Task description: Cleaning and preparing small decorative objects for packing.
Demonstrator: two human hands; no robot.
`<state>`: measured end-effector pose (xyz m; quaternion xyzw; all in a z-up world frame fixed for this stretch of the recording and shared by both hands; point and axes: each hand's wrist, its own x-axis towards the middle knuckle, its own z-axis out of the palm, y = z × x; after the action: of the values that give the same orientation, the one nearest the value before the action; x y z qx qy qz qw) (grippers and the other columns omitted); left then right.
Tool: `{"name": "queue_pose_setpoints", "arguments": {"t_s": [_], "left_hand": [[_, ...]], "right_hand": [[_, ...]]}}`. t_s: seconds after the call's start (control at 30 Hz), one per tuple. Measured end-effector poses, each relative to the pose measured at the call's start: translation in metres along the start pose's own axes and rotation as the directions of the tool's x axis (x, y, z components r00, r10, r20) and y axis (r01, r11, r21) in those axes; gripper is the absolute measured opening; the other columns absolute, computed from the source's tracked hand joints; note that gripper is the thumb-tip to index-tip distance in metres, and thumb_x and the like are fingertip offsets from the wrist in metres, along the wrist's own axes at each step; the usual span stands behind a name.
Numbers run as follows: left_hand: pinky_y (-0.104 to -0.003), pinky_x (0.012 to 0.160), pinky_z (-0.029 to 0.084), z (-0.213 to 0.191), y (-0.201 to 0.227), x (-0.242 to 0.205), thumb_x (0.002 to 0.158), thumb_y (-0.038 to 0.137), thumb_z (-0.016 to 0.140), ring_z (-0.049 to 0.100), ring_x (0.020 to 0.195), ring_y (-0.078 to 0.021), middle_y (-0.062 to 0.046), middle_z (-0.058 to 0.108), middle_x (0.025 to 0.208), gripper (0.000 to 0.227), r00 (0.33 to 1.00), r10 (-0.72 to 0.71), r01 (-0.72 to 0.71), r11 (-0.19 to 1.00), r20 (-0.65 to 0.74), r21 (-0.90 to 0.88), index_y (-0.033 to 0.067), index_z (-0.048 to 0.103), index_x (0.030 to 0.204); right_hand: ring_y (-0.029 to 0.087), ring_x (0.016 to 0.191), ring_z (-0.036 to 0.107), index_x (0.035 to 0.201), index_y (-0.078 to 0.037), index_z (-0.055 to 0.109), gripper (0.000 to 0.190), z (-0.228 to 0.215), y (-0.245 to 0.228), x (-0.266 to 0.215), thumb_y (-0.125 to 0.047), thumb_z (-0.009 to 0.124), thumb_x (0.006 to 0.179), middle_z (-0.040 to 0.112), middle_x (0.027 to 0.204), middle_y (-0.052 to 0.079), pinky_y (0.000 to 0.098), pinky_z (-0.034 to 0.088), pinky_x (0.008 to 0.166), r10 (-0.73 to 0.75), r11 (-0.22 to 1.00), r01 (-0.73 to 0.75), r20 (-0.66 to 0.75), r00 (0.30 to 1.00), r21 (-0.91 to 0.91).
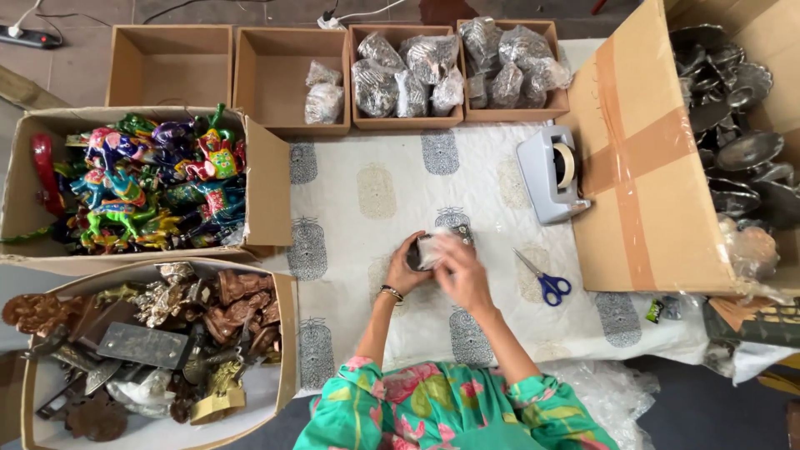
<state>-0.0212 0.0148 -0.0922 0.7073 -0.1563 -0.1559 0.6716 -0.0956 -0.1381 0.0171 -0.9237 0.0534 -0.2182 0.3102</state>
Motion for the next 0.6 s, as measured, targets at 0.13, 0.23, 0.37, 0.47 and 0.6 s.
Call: {"name": "queue_pose_setpoints", "arguments": {"t_s": [0.13,0.23,0.37,0.47,0.6], "left_hand": [[-0.039,0.108,0.051,-0.001,0.011,0.000,0.057,0.020,0.096,0.065,0.121,-0.0250,-0.012,0.069,0.129,0.101,0.999,-0.051,0.050,0.992,0.005,0.113,0.0146,0.052,0.148],[-0.038,0.110,0.052,0.001,0.011,-0.002,0.059,0.020,0.096,0.067,0.122,-0.0241,-0.012,0.069,0.131,0.099,1.000,-0.014,0.014,1.000,0.015,0.009,0.0118,0.051,0.148],[-0.039,0.109,0.052,0.001,0.018,-0.002,0.055,0.019,0.099,0.064,0.123,-0.0242,-0.013,0.067,0.132,0.105,0.999,-0.042,0.042,0.999,0.004,0.007,0.0118,0.051,0.147],[-0.039,0.109,0.052,0.000,0.017,-0.001,0.054,0.020,0.100,0.066,0.123,-0.0242,-0.013,0.069,0.131,0.105,0.999,-0.046,0.046,0.999,0.001,0.017,0.0126,0.051,0.147],[-0.039,0.111,0.050,0.004,-0.002,0.001,0.059,0.018,0.097,0.062,0.128,-0.0245,-0.012,0.063,0.139,0.101,0.995,-0.100,0.100,0.991,-0.009,0.094,0.0162,0.052,0.149]], "right_hand": [[0.031,0.130,0.054,0.114,-0.006,0.075,0.036,0.000,0.003,0.003,-0.022,0.080,0.082,0.069,0.131,0.013,0.0490,0.036,0.113,-0.375,0.926,0.376,0.242,0.895,0.041],[0.023,0.129,0.061,0.105,-0.019,0.081,0.019,0.004,0.053,-0.007,-0.017,0.076,0.086,0.075,0.127,0.002,0.0498,0.039,0.116,-0.308,0.939,0.326,0.157,0.938,-0.105],[0.021,0.125,0.067,0.110,-0.013,0.077,0.016,-0.007,0.078,-0.004,-0.013,0.073,0.094,0.074,0.127,0.003,0.0368,0.051,0.108,0.080,0.997,-0.079,0.065,0.995,-0.021],[0.023,0.122,0.067,0.119,-0.011,0.073,0.028,-0.005,0.042,-0.007,-0.002,0.069,0.092,0.073,0.127,0.006,0.0358,0.054,0.107,0.146,0.989,-0.145,-0.071,0.987,0.015],[0.031,0.132,0.059,0.123,-0.007,0.070,0.044,0.010,0.001,-0.015,0.011,0.065,0.082,0.067,0.135,0.012,0.0455,0.045,0.117,-0.217,0.974,0.218,0.015,0.976,-0.068]]}}
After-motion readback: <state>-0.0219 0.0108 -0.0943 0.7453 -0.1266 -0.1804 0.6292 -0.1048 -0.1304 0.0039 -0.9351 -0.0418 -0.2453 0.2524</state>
